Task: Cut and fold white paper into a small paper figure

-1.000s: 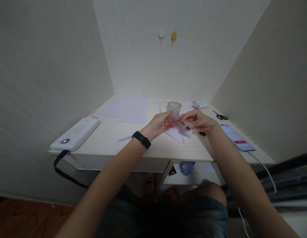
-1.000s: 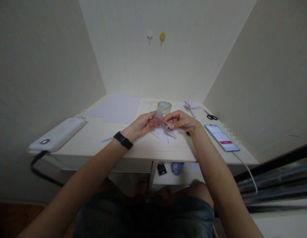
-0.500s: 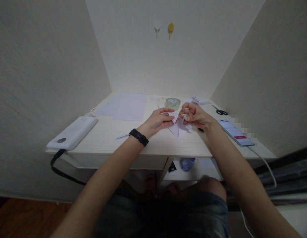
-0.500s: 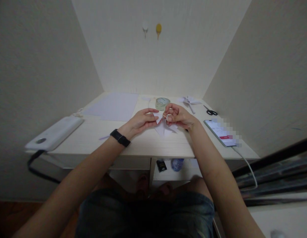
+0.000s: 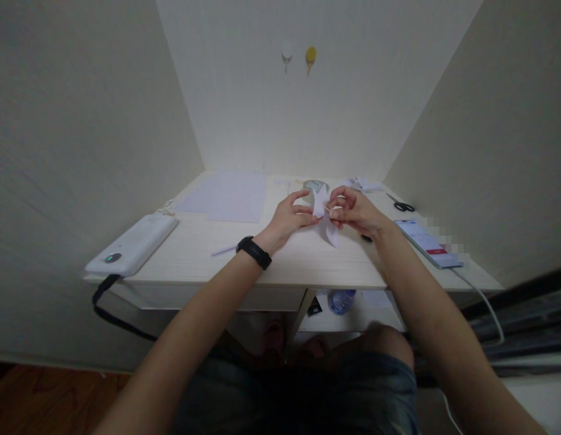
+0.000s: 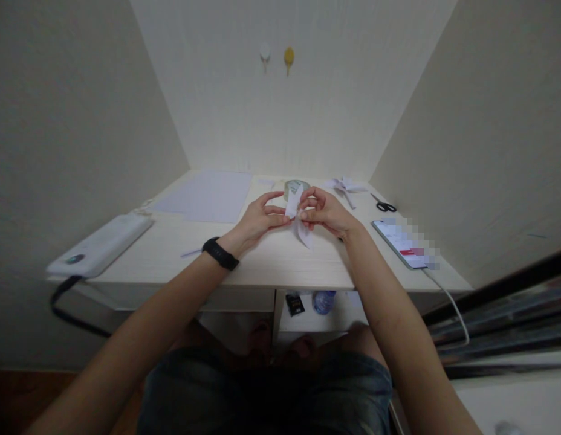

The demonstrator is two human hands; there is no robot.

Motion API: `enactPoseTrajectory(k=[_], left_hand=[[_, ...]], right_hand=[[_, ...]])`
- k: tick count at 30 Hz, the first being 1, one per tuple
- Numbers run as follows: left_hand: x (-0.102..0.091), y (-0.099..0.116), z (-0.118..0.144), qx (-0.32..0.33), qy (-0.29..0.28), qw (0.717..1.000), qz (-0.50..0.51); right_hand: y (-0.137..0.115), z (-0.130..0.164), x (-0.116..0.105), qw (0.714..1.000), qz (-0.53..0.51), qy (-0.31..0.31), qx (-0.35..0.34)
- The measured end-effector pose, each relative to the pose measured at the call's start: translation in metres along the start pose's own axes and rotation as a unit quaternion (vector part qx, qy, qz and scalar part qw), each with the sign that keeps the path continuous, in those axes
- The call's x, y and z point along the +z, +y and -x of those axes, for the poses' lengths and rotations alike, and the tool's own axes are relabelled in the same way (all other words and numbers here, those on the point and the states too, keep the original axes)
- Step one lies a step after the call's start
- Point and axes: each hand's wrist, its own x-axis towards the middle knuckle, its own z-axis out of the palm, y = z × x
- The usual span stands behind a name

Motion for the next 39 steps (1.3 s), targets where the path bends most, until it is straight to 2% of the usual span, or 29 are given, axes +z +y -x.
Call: enactPoseTrajectory(k=[4, 10, 15, 23, 27, 32, 39], left_hand=[[-0.0003, 0.0001, -0.0003, -0.022, 0.026, 0.999, 0.012], [-0.0007, -0.0001, -0.0005, -0.044, 0.022, 0.997, 0.053], [-0.0011, -0.0001, -0.0025, -0.064, 0.012, 0.997, 0.045], [-0.0011, -0.0004, -0.0007, -0.071, 0.007, 0.996, 0.047], [-0.0005, -0.0001, -0.0003, -0.073, 0.016, 0.996, 0.046], [0.0004, 0.0013, 0.0004, -0.069, 0.002, 0.997, 0.043], [0.0009, 0.0014, 0.0004, -0.066, -0.004, 0.998, 0.022]], right_hand=[[-0.0037, 0.0009, 0.0055, 1.0, 0.006, 0.015, -0.001], [-0.0015, -0.0001, 0.0055, 0.998, 0.054, 0.034, 0.015], [0.0014, -0.0015, 0.0057, 0.998, 0.037, 0.039, 0.026], [0.0023, -0.0005, 0.0057, 0.999, 0.023, 0.029, 0.004], [0.004, -0.0009, 0.0021, 0.999, 0.039, 0.033, 0.01], [0.0035, -0.0023, 0.0021, 0.996, 0.061, 0.057, 0.022], [0.0014, -0.0016, 0.0037, 0.994, 0.091, 0.052, 0.028]])
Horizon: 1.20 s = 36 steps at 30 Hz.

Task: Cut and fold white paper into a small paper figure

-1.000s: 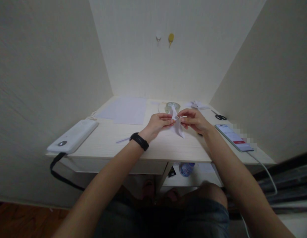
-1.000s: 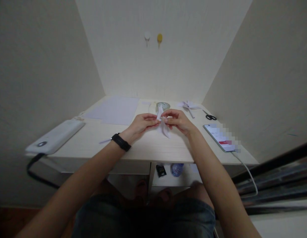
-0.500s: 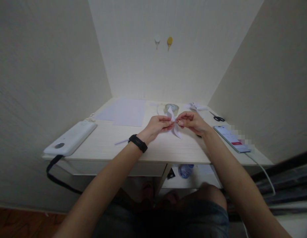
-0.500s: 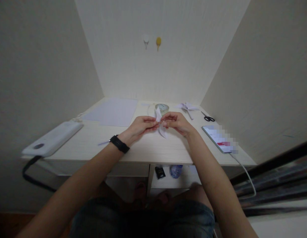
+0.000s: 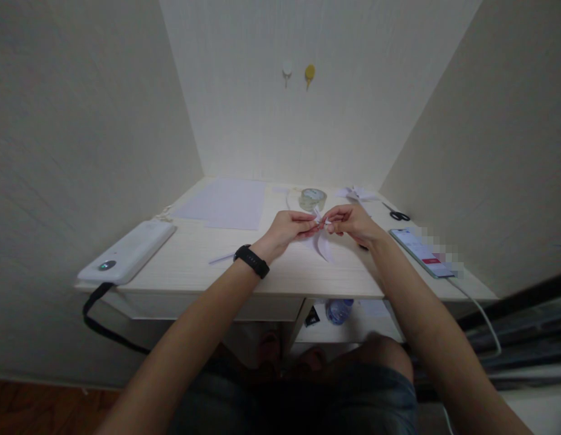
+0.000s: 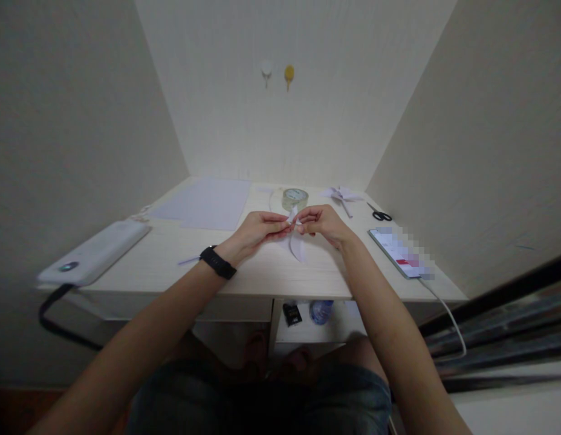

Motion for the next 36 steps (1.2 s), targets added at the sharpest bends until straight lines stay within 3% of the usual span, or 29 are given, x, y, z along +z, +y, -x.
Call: enactPoseTrajectory(k=[10, 18, 28, 32, 36], left_hand=[[-0.001, 0.0, 0.002, 0.001, -0.03, 0.999, -0.015], [-0.004, -0.008, -0.005, 0.06, -0.002, 0.994, -0.088], [-0.006, -0.011, -0.01, 0.137, 0.017, 0.95, -0.279], [-0.007, -0.011, -0.009, 0.148, 0.017, 0.936, -0.32], [-0.007, -0.011, -0.01, 0.157, 0.042, 0.923, -0.348]], right_hand=[[0.0, 0.0, -0.004, 1.0, 0.029, 0.005, 0.011], [-0.002, 0.002, 0.001, 0.999, 0.039, 0.004, 0.023], [-0.005, 0.002, 0.001, 0.991, 0.132, -0.008, -0.006], [-0.005, 0.001, -0.001, 0.986, 0.164, -0.018, -0.037], [-0.004, 0.001, -0.002, 0.982, 0.186, -0.015, -0.023]])
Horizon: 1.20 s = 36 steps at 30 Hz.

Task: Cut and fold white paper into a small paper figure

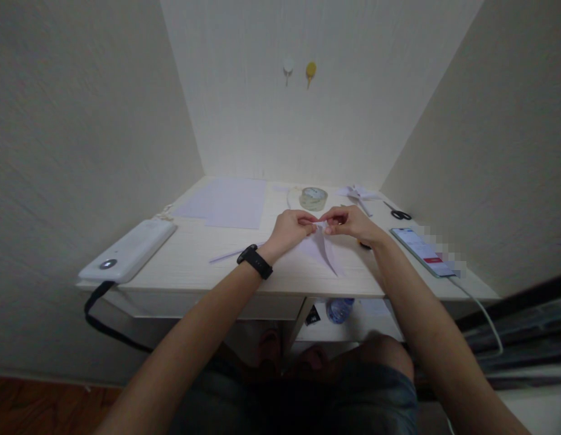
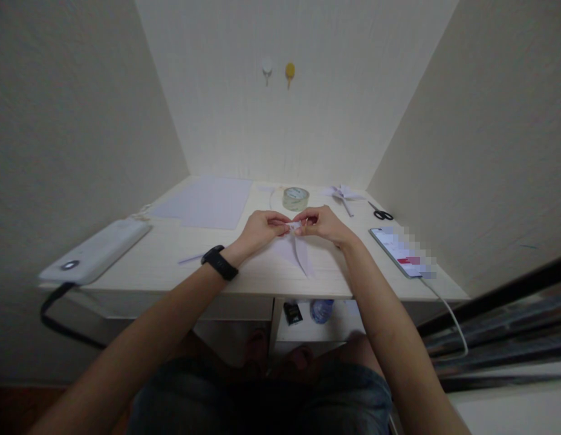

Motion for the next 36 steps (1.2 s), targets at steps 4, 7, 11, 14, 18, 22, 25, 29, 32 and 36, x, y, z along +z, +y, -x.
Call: enactPoseTrajectory(k=[4, 7, 11, 14, 18, 22, 25, 29, 32, 36], left_hand=[[0.0008, 0.0014, 0.0003, 0.007, 0.009, 0.999, -0.03], [0.001, 0.0031, 0.0017, 0.018, 0.017, 0.998, -0.051], [0.0015, 0.0049, 0.0038, 0.033, 0.019, 0.998, -0.055], [0.0022, 0.0053, 0.0044, 0.034, 0.016, 0.998, -0.05], [0.0028, 0.0049, 0.0041, 0.03, 0.011, 0.999, -0.038], [0.0031, 0.0051, 0.0041, 0.026, 0.008, 0.999, -0.038], [0.0032, 0.006, 0.0045, 0.023, 0.008, 0.999, -0.041], [0.0032, 0.0069, 0.0053, 0.028, 0.005, 0.998, -0.049], [0.0031, 0.0073, 0.0064, 0.033, 0.002, 0.998, -0.05], [0.0031, 0.0076, 0.0075, 0.038, 0.002, 0.998, -0.047]], right_hand=[[0.0009, 0.0001, 0.0001, 1.0, 0.003, -0.007, 0.012], [0.0009, -0.0002, -0.0002, 0.999, -0.002, -0.016, 0.028], [0.0011, -0.0006, -0.0008, 0.999, -0.005, -0.026, 0.041], [0.0006, -0.0001, -0.0008, 0.998, -0.01, -0.039, 0.043], [-0.0017, 0.0011, 0.0004, 0.997, -0.034, -0.042, 0.048], [-0.0041, 0.0017, 0.0019, 0.997, -0.027, -0.039, 0.058], [-0.005, 0.0019, 0.0027, 0.997, -0.023, -0.04, 0.062], [-0.0058, 0.0026, 0.0038, 0.997, -0.023, -0.041, 0.068], [-0.0062, 0.003, 0.0044, 0.997, -0.022, -0.04, 0.068], [-0.0062, 0.0023, 0.0044, 0.997, -0.024, -0.042, 0.061]])
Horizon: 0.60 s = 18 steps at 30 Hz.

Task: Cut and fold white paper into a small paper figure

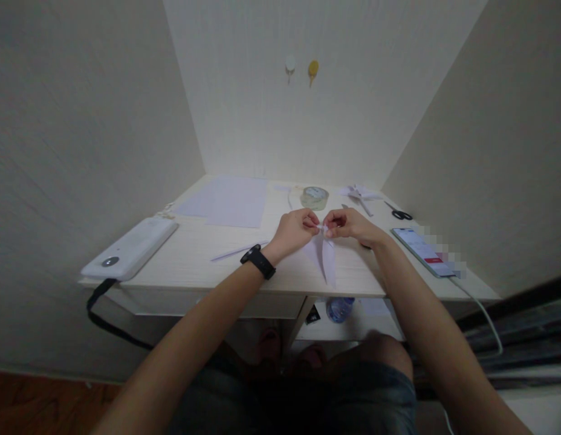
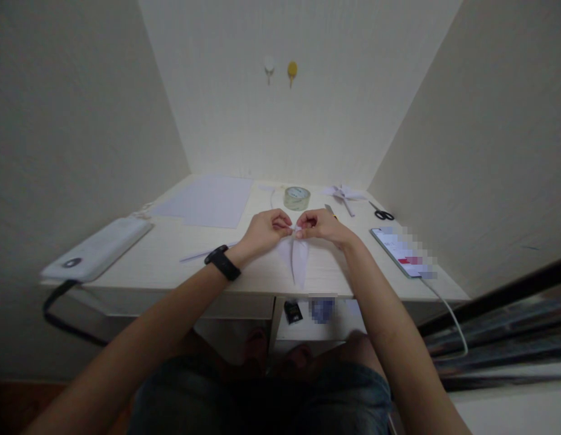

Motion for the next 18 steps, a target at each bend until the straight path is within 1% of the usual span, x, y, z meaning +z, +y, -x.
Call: enactPoseTrajectory(k=[9, 15, 18], left_hand=[[-0.0004, -0.0007, -0.001, -0.001, -0.01, 1.0, 0.0], [0.0001, -0.0014, -0.0004, 0.006, -0.017, 1.0, 0.006], [0.0003, -0.0012, -0.0005, 0.009, -0.011, 1.0, -0.004]], right_hand=[[-0.0008, -0.0001, -0.0005, 1.0, 0.015, -0.015, -0.013], [0.0011, 0.0001, -0.0002, 1.0, -0.004, -0.019, -0.005], [0.0024, -0.0001, -0.0009, 1.0, -0.011, -0.013, -0.003]])
